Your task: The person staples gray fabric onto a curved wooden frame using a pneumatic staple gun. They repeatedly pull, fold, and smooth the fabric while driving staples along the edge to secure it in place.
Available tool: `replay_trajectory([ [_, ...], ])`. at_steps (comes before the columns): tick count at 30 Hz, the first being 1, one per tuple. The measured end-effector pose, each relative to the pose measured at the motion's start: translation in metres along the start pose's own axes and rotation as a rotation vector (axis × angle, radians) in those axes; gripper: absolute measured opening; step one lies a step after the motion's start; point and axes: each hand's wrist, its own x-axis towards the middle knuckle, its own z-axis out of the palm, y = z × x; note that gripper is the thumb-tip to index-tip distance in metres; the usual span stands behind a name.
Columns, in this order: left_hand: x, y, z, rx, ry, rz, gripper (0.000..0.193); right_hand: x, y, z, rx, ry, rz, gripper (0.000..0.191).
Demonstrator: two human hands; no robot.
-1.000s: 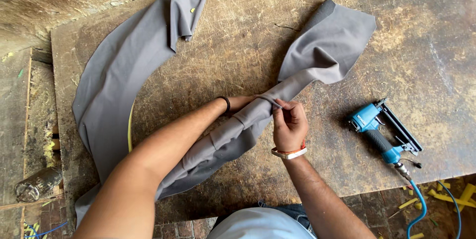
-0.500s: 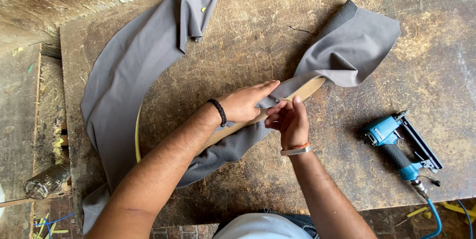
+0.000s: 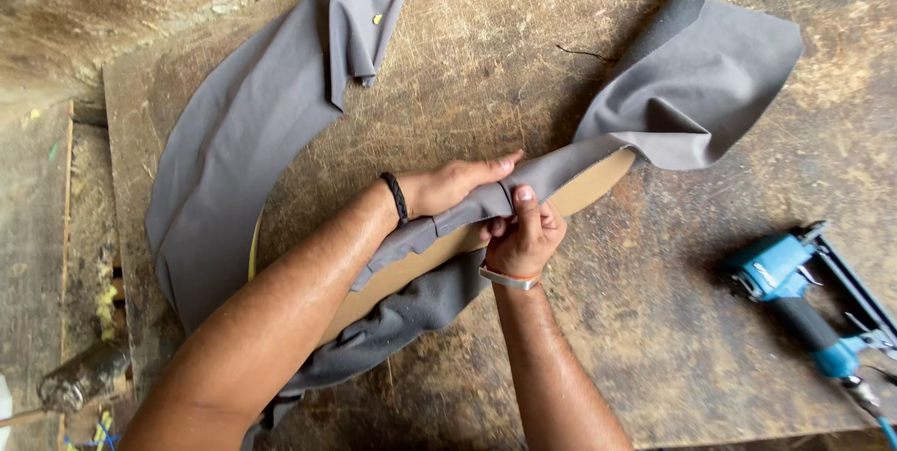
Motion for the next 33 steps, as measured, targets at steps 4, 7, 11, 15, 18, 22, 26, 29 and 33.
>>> replay_trajectory([
  [4, 0.001, 0.006, -0.007, 0.339, 0.072, 0.038, 0.083, 0.003, 0.016, -0.006, 0.008, -0.006, -0.048, 0.027],
  [7, 0.000, 0.020, 0.007, 0.574, 0.132, 0.026, 0.082, 0.001, 0.014, -0.011, 0.103, -0.029, -0.014, 0.025],
  [11, -0.003, 0.043, 0.029, 0.638, 0.187, -0.120, 0.072, 0.001, -0.001, -0.014, 0.015, -0.136, -0.043, 0.025],
  [15, 0.000, 0.057, 0.040, 0.560, 0.166, -0.129, 0.051, 0.008, -0.013, -0.024, -0.108, -0.194, -0.008, 0.030],
  [18, 0.008, 0.055, 0.049, 0.706, 0.208, -0.125, 0.047, 0.014, -0.026, -0.043, -0.230, -0.291, 0.118, 0.034],
  [22, 0.017, 0.048, 0.060, 0.965, 0.289, -0.098, 0.051, 0.027, -0.073, -0.087, -0.953, -0.306, 0.194, 0.031],
  [26, 0.021, 0.046, 0.065, 0.907, 0.289, -0.240, 0.057, 0.040, -0.172, -0.159, -1.948, 0.074, -0.326, 0.062],
  [29, 0.025, 0.045, 0.065, 0.950, 0.310, -0.240, 0.065, 0.049, -0.211, -0.201, -2.281, 0.258, -0.372, 0.104],
  [33, 0.029, 0.039, 0.062, 0.954, 0.339, -0.286, 0.072, 0.070, -0.231, -0.223, -2.239, 0.147, -0.010, 0.124],
])
